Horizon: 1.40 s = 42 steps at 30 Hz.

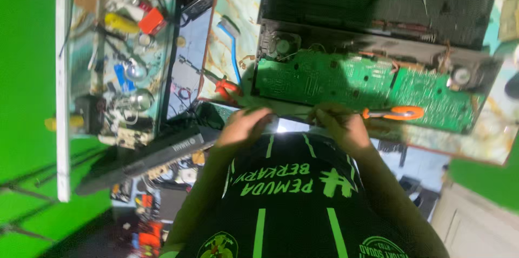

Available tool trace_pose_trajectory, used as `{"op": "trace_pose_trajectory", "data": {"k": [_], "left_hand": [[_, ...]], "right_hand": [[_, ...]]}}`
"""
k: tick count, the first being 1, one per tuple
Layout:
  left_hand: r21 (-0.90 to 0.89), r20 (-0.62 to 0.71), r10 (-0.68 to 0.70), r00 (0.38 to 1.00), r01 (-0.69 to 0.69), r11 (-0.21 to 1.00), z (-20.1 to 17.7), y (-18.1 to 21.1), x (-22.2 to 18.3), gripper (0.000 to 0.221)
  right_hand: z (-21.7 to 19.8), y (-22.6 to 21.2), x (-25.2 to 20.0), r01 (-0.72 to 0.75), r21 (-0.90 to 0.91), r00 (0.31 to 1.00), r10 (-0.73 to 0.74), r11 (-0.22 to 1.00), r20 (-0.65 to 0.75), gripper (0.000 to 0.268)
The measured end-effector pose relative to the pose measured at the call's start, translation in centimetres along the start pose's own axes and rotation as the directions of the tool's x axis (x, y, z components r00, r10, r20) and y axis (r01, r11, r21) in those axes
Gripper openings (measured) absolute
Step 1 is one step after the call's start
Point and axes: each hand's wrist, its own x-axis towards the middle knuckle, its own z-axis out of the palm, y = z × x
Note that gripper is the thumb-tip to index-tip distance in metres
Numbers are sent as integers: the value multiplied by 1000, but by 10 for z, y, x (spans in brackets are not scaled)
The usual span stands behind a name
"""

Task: The person disassembles and repairs an electronic keyboard instrument. The person uses a screwdriver to loosen screws on the internal green circuit board, cleans the interior with a small blue tool, and adjusts wires and connections inside the casing.

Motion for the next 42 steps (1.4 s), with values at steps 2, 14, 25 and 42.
{"op": "trace_pose_trajectory", "data": {"k": [2,14,25,42], "left_hand": [[75,-13,13,1000,-12,997,-15,-21,0,23],[31,197,137,971,-146,989,-7,-49,63,20],[513,126,155,980,-198,835,70,-54,107,65],[555,-168,-109,980,185,811,134,-36,108,57]], "right_hand": [[9,-1,-6,91,-61,994,-94,994,-50,21],[34,33,-62,-71,-96,763,-8,993,-646,32],[-55,94,-103,-233,-441,696,-168,866,-698,23],[-202,150,-62,78,-694,794,-465,716,-391,12]]}}
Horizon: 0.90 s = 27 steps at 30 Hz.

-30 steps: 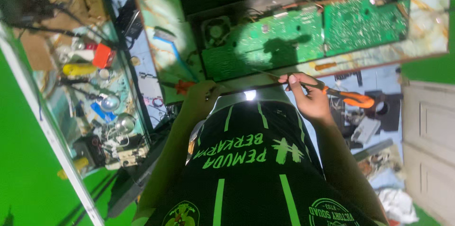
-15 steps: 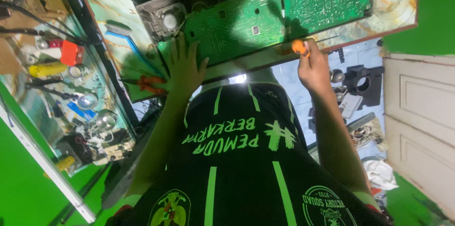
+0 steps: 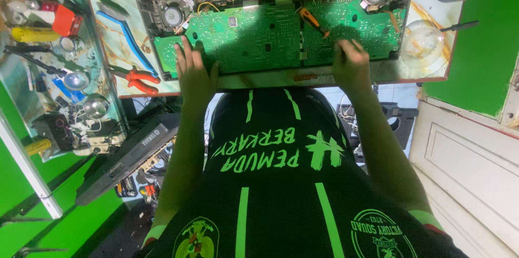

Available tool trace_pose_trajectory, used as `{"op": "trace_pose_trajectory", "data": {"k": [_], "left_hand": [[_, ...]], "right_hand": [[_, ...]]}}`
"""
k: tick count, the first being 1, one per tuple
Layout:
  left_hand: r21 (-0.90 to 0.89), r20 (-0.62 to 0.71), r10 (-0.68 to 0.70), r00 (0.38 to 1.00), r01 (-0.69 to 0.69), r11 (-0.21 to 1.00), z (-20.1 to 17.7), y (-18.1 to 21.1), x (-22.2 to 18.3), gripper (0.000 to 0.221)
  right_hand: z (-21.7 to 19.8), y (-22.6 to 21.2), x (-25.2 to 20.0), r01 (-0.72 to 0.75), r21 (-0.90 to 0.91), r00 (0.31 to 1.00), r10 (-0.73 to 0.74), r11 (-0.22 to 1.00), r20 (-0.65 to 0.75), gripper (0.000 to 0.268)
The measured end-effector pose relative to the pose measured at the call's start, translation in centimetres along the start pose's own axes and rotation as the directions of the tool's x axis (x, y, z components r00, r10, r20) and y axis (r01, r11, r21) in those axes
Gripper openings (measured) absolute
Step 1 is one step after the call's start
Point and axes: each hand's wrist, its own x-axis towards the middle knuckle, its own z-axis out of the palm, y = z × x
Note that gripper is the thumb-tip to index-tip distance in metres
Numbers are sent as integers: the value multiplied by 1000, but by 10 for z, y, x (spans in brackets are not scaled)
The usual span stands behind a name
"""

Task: The person disassembles and repairs an electronic keyboard instrument. The person uses a screwdriver to loosen screws on the internal green circuit board, cleans the interior with a small blue tool, and adjusts wires and connections inside the casing.

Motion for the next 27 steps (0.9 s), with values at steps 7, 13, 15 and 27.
{"op": "trace_pose_trajectory", "data": {"k": [7,13,15,27], "left_hand": [[-34,-44,-28,999,27,999,-1,12,-5,58],[-60,-61,-35,998,31,998,5,17,-4,58],[-54,-57,-32,998,28,998,5,17,-4,60],[-64,37,-108,993,110,992,-4,24,-6,68]], "right_hand": [[-23,-1,0,-93,128,993,83,987,88,14],[-14,-8,1,-32,44,979,22,999,204,19],[-5,-11,1,67,-9,965,-62,998,256,21],[27,-18,-12,210,-38,905,-180,977,385,27]]}}
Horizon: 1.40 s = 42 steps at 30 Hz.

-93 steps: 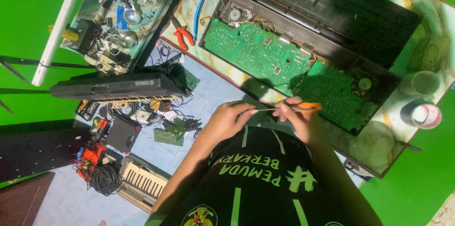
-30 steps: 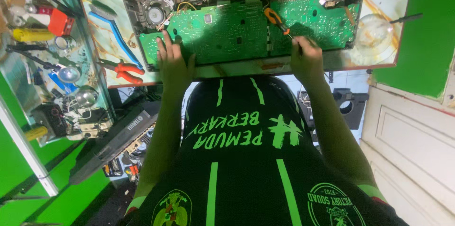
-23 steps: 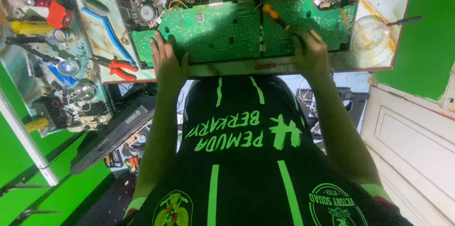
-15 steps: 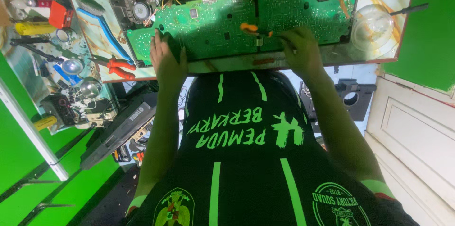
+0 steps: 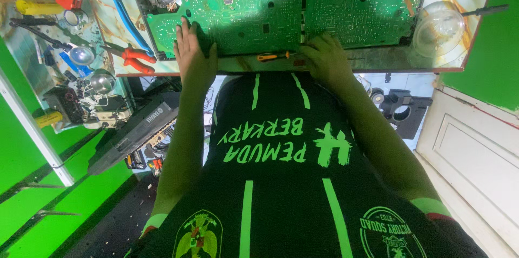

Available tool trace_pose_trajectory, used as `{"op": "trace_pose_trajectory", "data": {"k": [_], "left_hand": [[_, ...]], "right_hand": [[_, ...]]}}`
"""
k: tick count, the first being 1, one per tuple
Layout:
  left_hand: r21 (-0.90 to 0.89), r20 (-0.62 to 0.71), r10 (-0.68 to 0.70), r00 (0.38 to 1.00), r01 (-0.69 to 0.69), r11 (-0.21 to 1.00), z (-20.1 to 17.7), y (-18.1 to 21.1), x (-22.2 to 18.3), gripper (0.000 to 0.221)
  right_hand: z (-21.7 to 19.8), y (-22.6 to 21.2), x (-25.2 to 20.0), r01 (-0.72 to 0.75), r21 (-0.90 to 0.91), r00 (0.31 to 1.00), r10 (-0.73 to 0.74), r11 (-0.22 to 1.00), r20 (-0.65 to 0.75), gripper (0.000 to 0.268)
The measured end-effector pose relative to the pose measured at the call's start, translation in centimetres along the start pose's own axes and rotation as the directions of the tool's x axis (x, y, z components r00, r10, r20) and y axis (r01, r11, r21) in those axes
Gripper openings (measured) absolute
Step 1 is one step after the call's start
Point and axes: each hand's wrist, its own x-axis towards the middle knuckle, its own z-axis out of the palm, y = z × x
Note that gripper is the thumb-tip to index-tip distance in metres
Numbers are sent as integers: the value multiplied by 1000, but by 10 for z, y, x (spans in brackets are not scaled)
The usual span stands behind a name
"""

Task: The person disassembles and repairs an electronic keyboard instrument. The person uses a screwdriver to loosen screws on the internal green circuit board, cleans the interior with a small blue tool, and adjusts wires and connections inside the casing.

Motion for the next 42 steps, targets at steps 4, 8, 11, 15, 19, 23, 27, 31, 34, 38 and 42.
{"op": "trace_pose_trajectory", "data": {"k": [4,8,11,15,19,23,27,31,34,38,42], "left_hand": [[-23,22,-17,1000,17,1000,6,0,-3,74],[-8,34,-30,999,30,1000,10,1,-7,81],[14,59,-46,997,46,999,10,2,-8,85],[203,-135,147,980,-118,972,7,9,-12,79],[137,68,346,936,-353,926,30,35,-20,24],[102,-58,694,717,-687,719,66,57,-27,23],[144,73,680,729,-683,716,87,57,-26,22],[244,96,700,707,-699,672,97,55,-21,20],[279,44,706,707,-687,671,105,52,-22,19],[248,48,715,697,-702,667,109,51,-19,26],[128,-4,711,704,-704,698,89,57,-17,32]], "right_hand": [[7,0,-11,32,-55,999,-33,998,-23,26],[13,-1,-19,26,64,1000,-26,998,10,23],[15,0,-20,60,10,997,-60,998,-49,17],[13,-2,-21,102,-169,982,-126,980,-141,15],[12,-7,-25,100,-222,974,-141,970,-178,21],[18,-1,-26,105,-266,973,-155,958,-174,20],[33,10,-37,106,-267,982,-143,958,-123,25],[45,25,-36,120,-310,982,-158,943,-99,31],[47,26,-39,139,-215,982,-163,967,-94,35],[28,16,-37,225,-66,966,-232,972,-112,49],[1,-15,-25,135,32,990,-133,990,-55,48]]}}
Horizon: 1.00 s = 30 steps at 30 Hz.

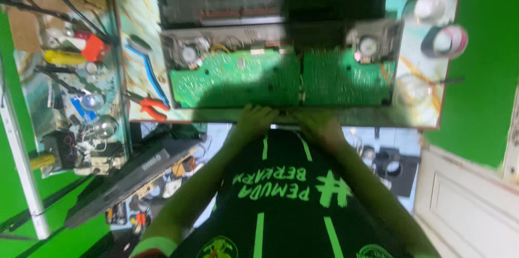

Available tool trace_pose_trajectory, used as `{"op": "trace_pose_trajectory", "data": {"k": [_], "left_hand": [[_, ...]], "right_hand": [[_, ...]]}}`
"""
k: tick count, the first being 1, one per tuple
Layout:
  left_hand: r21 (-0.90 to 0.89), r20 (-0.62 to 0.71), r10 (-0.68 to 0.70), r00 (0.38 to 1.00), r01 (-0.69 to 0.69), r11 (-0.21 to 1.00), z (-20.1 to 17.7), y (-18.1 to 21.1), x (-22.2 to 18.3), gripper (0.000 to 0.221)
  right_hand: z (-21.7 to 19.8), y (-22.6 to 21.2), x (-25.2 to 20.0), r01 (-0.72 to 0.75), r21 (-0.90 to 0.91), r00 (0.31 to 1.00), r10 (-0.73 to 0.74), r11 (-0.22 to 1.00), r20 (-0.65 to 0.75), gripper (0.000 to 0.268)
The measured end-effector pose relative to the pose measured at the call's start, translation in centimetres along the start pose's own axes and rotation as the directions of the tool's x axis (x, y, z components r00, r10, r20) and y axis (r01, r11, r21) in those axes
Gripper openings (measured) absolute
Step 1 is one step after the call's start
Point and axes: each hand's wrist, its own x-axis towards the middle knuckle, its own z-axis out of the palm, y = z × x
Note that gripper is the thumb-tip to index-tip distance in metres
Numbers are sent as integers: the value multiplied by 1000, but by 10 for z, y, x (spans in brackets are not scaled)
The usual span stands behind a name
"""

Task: The person disassembles and repairs an electronic keyboard instrument. The person uses a screwdriver to loosen screws on the internal green circuit board, cleans the interior with a small blue tool, and adjusts wires and connections inside the casing.

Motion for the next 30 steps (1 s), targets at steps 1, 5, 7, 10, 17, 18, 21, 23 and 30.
{"op": "trace_pose_trajectory", "data": {"k": [1,5,7,10,17,18,21,23,30], "left_hand": [[-26,-45,-4,999,3,1000,-9,-1,2,36],[-154,-151,-137,979,113,982,-56,-6,-1,32],[-237,-228,-274,934,219,946,-81,-10,-3,15],[-374,-270,-469,841,358,856,-117,-19,-12,18],[-624,-281,-603,746,335,706,-179,-92,-66,14],[-615,-272,-620,736,363,700,-179,-105,-78,18],[-599,-259,-658,707,417,684,-176,-156,-117,24],[-614,-269,-652,709,396,683,-170,-192,-142,17],[-644,3,-649,761,498,580,-116,-302,-191,38]], "right_hand": [[-7,-7,7,-47,41,999,48,998,-23,45],[-23,-31,39,-100,53,992,104,994,-69,32],[-23,-39,58,-175,62,983,178,983,-46,25],[-20,-49,87,-155,84,988,156,984,-2,28],[24,-103,177,129,67,988,-123,989,-91,35],[35,-114,187,-13,72,1000,13,997,0,34],[75,-143,222,-293,78,947,278,953,163,30],[105,-163,243,-308,140,948,292,941,123,26],[202,-191,293,-229,256,971,199,939,136,34]]}}
